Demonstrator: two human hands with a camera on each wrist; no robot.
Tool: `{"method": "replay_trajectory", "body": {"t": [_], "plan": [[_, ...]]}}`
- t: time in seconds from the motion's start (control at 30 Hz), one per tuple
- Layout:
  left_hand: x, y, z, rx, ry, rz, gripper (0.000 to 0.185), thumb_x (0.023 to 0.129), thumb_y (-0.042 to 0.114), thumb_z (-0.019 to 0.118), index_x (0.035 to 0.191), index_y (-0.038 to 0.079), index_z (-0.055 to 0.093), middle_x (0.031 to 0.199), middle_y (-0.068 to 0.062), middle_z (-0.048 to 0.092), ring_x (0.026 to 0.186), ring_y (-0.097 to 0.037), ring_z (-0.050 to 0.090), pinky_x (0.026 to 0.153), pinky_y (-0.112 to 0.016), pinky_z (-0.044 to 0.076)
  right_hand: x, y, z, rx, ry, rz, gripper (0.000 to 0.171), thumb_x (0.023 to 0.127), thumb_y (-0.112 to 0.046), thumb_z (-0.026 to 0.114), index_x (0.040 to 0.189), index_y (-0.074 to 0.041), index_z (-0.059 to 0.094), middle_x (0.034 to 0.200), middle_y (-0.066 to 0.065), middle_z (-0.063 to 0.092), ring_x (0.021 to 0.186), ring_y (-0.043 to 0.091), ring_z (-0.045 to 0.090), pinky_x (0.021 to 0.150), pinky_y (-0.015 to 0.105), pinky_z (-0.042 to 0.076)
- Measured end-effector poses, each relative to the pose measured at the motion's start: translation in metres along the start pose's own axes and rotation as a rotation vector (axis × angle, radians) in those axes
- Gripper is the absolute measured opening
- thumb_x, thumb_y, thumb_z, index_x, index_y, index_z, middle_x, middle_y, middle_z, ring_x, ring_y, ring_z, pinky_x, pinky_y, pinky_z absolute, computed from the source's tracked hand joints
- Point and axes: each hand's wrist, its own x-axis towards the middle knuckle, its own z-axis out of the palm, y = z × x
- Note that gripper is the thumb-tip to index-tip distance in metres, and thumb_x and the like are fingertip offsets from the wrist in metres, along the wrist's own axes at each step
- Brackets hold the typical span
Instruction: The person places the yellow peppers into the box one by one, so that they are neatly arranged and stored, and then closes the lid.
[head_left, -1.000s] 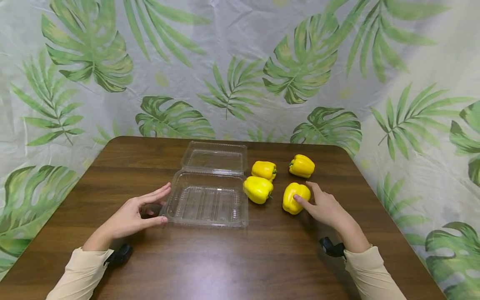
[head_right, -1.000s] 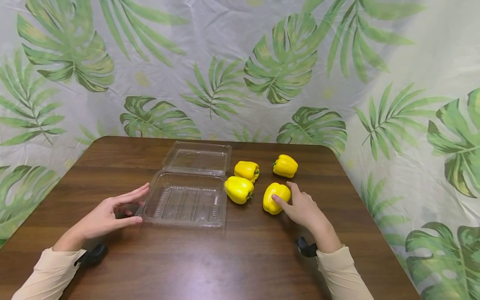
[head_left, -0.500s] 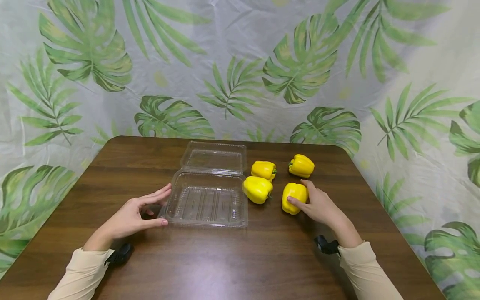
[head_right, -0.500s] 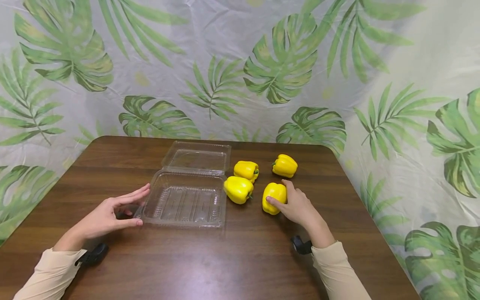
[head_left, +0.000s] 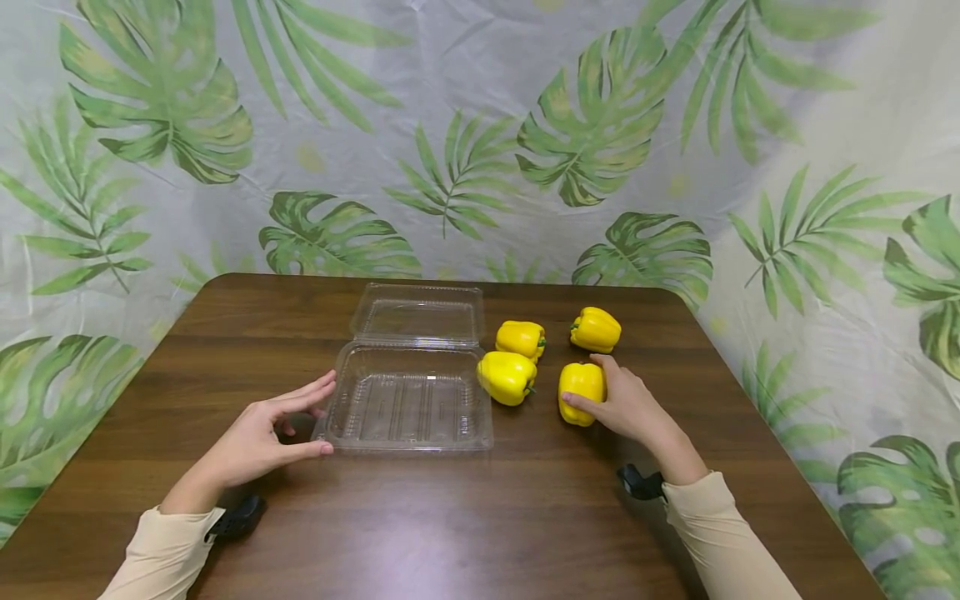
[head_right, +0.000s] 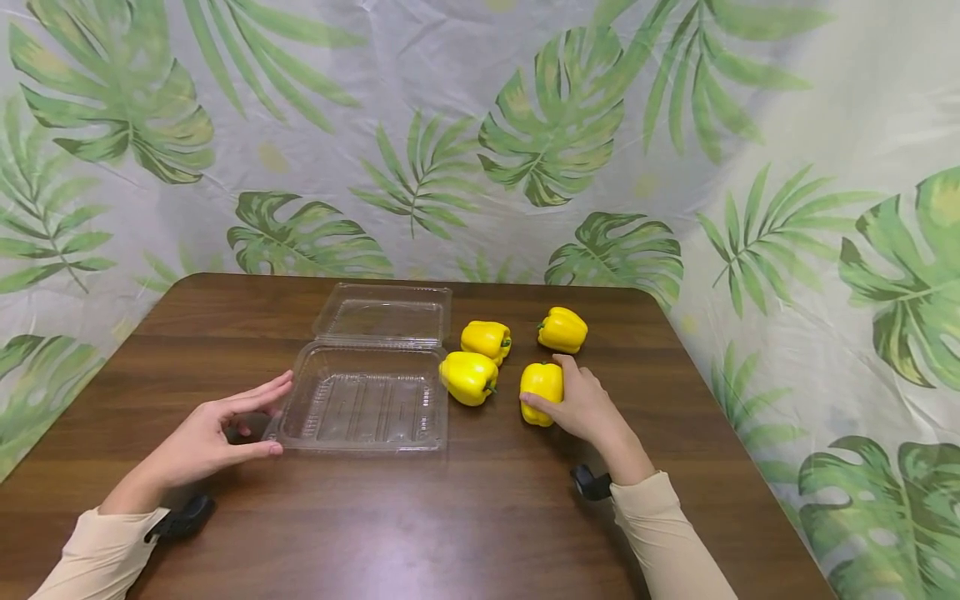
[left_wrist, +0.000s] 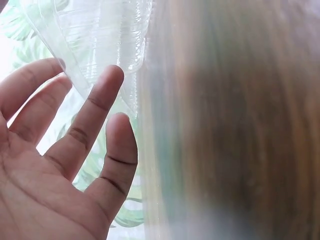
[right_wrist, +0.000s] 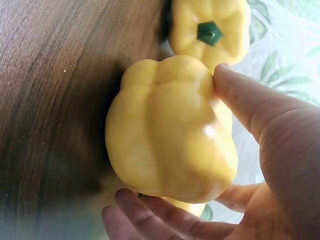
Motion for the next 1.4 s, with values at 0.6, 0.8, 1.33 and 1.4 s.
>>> {"method": "replay_trajectory", "body": {"t": [0.6, 0.8, 1.33, 1.4], "plan": [[-0.002, 0.000, 0.002, -0.013, 0.011, -0.008, 0.079, 0.085, 0.023, 0.093, 0.155, 0.012, 0.059, 0.166, -0.008, 0.051, 0.107, 0.007, 0.067, 0.077, -0.026, 0.055, 0.005, 0.016, -0.006, 0.056, -0.006, -0.084, 0.084, 0.096, -0.033, 0.072, 0.162, 0.003, 0.033, 0.142, 0.034, 0.054, 0.113, 0.040, 0.061, 0.096, 0.057, 0.055], [-0.002, 0.000, 0.002, -0.012, 0.010, -0.015, 0.079, 0.085, 0.024, 0.093, 0.156, 0.014, 0.059, 0.167, -0.006, 0.051, 0.107, 0.007, 0.067, 0.077, -0.025, 0.056, 0.008, 0.025, -0.004, 0.131, -0.003, -0.123, 0.088, 0.096, -0.031, 0.075, 0.164, -0.002, 0.028, 0.150, 0.035, 0.052, 0.123, 0.045, 0.061, 0.101, 0.060, 0.053], [-0.004, -0.005, 0.002, -0.094, -0.028, 0.005, 0.071, 0.090, 0.018, 0.089, 0.154, 0.009, 0.060, 0.170, -0.009, 0.045, 0.112, 0.004, 0.065, 0.078, -0.026, 0.056, 0.013, 0.051, 0.002, 0.263, 0.005, -0.101, 0.085, 0.095, -0.041, 0.082, 0.162, -0.009, 0.039, 0.153, 0.024, 0.056, 0.130, 0.044, 0.061, 0.102, 0.056, 0.055], [-0.005, -0.005, 0.001, -0.119, -0.037, 0.002, 0.069, 0.091, 0.015, 0.088, 0.154, 0.008, 0.060, 0.171, -0.009, 0.044, 0.113, 0.004, 0.065, 0.079, -0.027, 0.056, 0.013, 0.051, 0.001, 0.259, 0.004, -0.103, 0.085, 0.096, -0.041, 0.081, 0.162, -0.009, 0.040, 0.153, 0.025, 0.057, 0.130, 0.044, 0.062, 0.102, 0.057, 0.055]]}}
